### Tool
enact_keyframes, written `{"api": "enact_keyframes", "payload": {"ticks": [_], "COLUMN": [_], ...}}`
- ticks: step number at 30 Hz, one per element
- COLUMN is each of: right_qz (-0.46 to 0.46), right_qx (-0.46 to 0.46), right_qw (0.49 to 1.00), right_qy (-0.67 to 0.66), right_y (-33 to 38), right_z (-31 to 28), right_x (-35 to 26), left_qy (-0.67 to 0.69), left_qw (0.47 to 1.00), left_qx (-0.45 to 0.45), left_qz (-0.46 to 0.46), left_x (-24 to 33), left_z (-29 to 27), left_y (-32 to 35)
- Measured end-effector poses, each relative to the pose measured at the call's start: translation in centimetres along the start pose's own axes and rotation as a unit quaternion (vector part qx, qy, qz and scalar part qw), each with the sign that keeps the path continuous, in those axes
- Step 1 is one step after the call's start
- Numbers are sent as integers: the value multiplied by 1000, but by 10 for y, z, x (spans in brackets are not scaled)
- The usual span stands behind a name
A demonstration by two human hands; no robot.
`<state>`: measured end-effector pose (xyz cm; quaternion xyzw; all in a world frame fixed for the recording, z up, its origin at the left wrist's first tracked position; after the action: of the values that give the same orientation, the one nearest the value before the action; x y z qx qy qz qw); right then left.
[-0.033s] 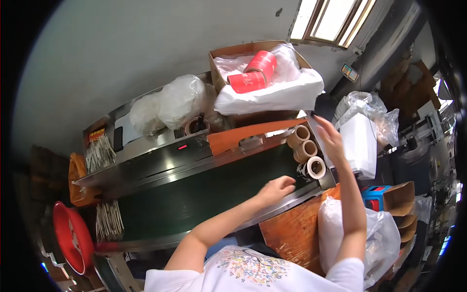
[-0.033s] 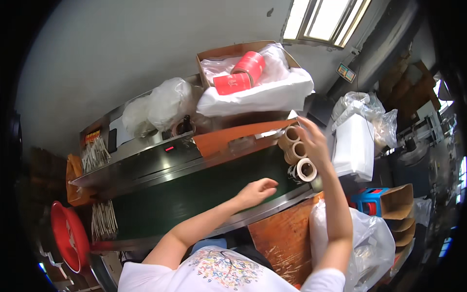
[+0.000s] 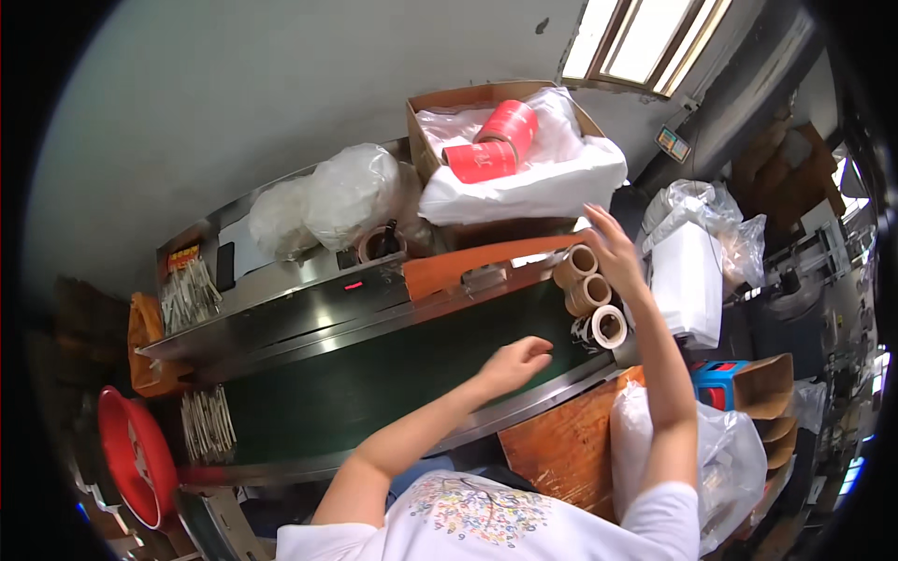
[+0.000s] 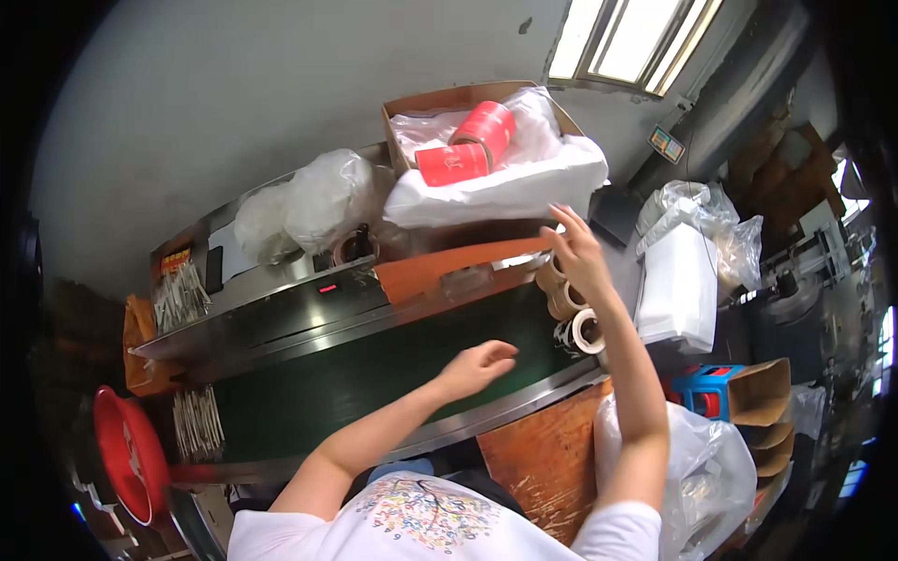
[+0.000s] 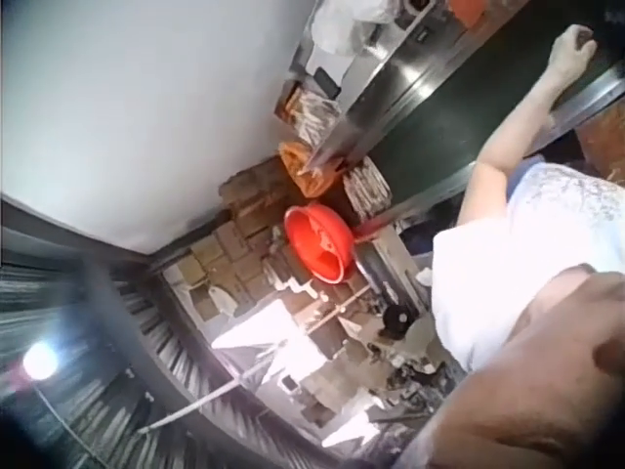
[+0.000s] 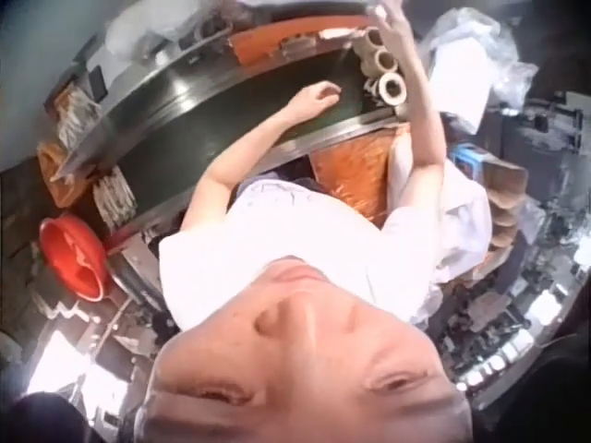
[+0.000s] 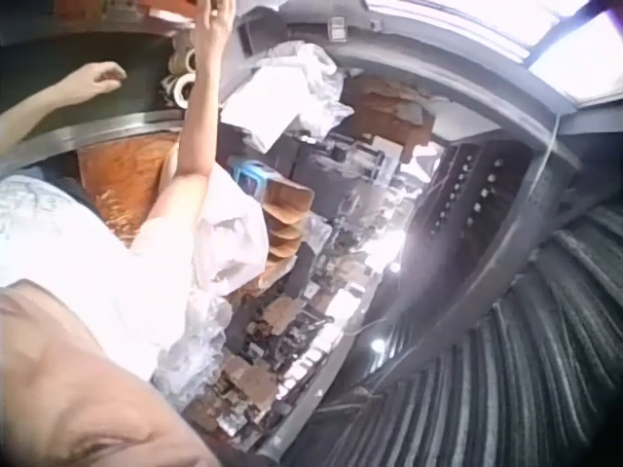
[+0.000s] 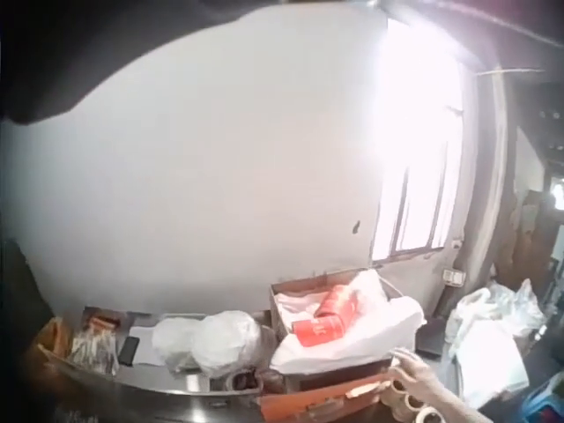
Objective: Packaging bundles of sticks from a conveyor belt into plastic bags and sealing them with tape.
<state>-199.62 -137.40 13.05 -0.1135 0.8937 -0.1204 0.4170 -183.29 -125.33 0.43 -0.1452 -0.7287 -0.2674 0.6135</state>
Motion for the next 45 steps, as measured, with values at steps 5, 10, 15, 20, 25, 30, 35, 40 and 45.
{"api": "enact_keyframes", "payload": {"ticks": [5, 10, 15, 20, 25, 30, 35, 40, 45], "right_qz": [1, 94, 83, 53, 84, 24, -142, 378, -3], "right_qx": [-143, -165, -59, -136, -54, -92, -176, -415, -745], "right_qw": [977, 966, 992, 985, 967, 975, 974, 520, 583], "right_qy": [155, 178, 80, -91, -235, -200, -25, -644, -324], "right_y": [-141, -195, -181, -44, 44, 102, 134, 136, 219], "right_z": [98, 108, 123, 100, 73, 101, 163, 260, 327], "right_x": [78, 95, 48, -104, -106, -112, -136, -121, -244], "left_qy": [47, 180, 210, 311, 502, 530, 580, 730, 507], "left_qw": [971, 897, 950, 935, 839, 776, 684, 452, 484], "left_qx": [230, 376, 223, 98, 145, 334, 425, 364, 581], "left_qz": [-52, -145, -57, 142, 155, 73, 127, 360, 413], "left_x": [-98, -129, -91, 38, 69, 28, -20, -72, -103], "left_z": [-142, -188, -132, -69, -41, -33, -34, -47, 11], "left_y": [45, 102, 39, 16, 37, 93, 182, 373, 626]}}
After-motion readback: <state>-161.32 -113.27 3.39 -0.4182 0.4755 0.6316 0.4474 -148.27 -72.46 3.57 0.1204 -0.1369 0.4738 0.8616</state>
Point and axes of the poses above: each hand's wrist, its own y-axis away from the middle knuckle, its own z-axis out of the palm, x = y × z, the point moved 5 cm from there along -y, towards the middle knuckle, and after that the axes turned 1 degree about -y, right-handed, at the moved point
